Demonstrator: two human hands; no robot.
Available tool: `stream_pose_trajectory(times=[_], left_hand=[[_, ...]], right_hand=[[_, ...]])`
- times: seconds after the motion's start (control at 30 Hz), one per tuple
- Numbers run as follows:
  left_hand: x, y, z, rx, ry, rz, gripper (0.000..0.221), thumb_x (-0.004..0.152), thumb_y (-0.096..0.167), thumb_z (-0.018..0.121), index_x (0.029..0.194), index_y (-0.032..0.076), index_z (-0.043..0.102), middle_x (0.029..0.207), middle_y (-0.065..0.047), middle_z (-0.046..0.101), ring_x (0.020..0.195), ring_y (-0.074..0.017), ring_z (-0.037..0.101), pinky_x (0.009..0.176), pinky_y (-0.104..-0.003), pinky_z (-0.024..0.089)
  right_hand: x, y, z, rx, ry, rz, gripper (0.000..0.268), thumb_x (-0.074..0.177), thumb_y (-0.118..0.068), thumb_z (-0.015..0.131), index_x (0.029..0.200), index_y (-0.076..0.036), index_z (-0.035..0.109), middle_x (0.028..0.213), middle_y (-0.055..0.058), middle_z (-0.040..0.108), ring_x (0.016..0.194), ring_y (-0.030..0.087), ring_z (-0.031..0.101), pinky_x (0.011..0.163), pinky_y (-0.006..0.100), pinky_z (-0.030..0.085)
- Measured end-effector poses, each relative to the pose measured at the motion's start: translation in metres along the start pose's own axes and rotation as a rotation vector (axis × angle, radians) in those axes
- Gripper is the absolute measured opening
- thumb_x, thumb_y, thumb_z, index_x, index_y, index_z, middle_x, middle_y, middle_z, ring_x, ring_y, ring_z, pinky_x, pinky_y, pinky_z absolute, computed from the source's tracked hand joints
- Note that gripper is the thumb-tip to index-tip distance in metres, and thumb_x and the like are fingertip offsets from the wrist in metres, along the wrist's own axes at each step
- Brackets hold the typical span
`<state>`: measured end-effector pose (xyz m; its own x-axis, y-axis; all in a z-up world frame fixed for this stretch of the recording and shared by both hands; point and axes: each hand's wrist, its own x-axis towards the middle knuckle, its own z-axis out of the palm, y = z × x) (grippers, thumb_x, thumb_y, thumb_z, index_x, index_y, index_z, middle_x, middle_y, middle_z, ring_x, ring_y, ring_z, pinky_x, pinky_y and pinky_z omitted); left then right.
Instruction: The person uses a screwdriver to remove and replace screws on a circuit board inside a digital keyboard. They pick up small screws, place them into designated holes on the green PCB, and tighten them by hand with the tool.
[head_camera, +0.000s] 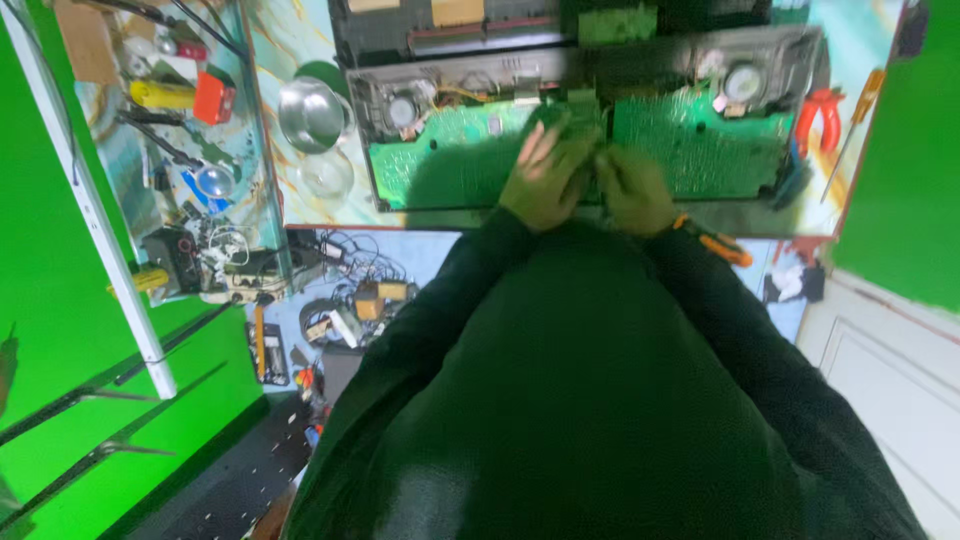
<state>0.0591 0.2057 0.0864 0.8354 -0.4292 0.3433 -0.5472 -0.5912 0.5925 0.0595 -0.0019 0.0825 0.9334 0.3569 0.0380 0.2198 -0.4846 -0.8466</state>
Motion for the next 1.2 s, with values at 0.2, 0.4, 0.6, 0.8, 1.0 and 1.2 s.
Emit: stream_pose_trajectory(times=[0.2,0.4,0.6,0.8,1.0,1.2], left_hand=[[-0.031,0.009,0.003,-0.242,-0.053,-0.235,0.026,0.1,0.013,0.057,0.123,0.0,0.058,0.108,-0.022,0.064,0.102,-0.04,0.064,0.09,-0.047,0.053],[-0.079,-0.001,0.005,-0.226,-0.053,-0.43,0.026,0.09,0.023,0.072,0.083,0.001,0.06,0.083,-0.019,0.061,0.079,-0.0387,0.062,0.068,-0.047,0.048],[-0.157,-0.026,0.01,-0.234,0.224,-0.859,0.042,0.106,0.034,0.062,0.078,0.003,0.064,0.074,-0.014,0.065,0.066,-0.0268,0.06,0.068,-0.041,0.047],[-0.192,-0.064,-0.035,-0.357,0.428,-0.861,0.037,0.111,0.031,0.045,0.089,0.004,0.059,0.078,-0.013,0.059,0.074,-0.0251,0.058,0.073,-0.037,0.048],[-0.202,-0.126,-0.097,-0.285,0.416,-0.737,0.036,0.111,0.031,0.044,0.097,0.005,0.065,0.092,-0.013,0.068,0.087,-0.0288,0.066,0.081,-0.04,0.052],[-0.206,-0.18,-0.154,-0.141,0.106,-0.651,0.036,0.111,0.03,0.046,0.115,0.004,0.069,0.12,-0.017,0.067,0.112,-0.0347,0.066,0.097,-0.041,0.053]], right_hand=[[0.002,-0.03,0.002,0.217,-0.165,0.136,0.026,0.102,-0.023,0.068,0.118,-0.003,0.062,0.1,0.013,0.072,0.086,0.02,0.071,0.075,0.034,0.058],[0.016,-0.047,-0.006,0.12,-0.428,-0.074,0.049,0.088,-0.037,0.081,0.121,-0.007,0.061,0.1,0.013,0.072,0.087,0.026,0.071,0.074,0.037,0.057],[0.038,-0.045,0.019,-0.114,-0.634,-0.223,0.048,0.096,-0.048,0.065,0.123,-0.008,0.065,0.115,0.014,0.072,0.103,0.03,0.071,0.088,0.041,0.056],[0.071,-0.044,0.076,-0.184,-0.487,-0.335,0.034,0.107,-0.037,0.06,0.12,-0.008,0.071,0.121,0.017,0.072,0.122,0.04,0.063,0.107,0.052,0.044],[0.132,-0.054,0.161,-0.335,-0.238,-0.378,0.034,0.106,-0.029,0.062,0.131,-0.007,0.067,0.129,0.02,0.067,0.116,0.04,0.063,0.102,0.052,0.05],[0.16,-0.064,0.233,-0.487,-0.147,-0.352,0.029,0.105,-0.027,0.068,0.124,-0.005,0.068,0.121,0.019,0.068,0.105,0.038,0.066,0.085,0.051,0.053]])
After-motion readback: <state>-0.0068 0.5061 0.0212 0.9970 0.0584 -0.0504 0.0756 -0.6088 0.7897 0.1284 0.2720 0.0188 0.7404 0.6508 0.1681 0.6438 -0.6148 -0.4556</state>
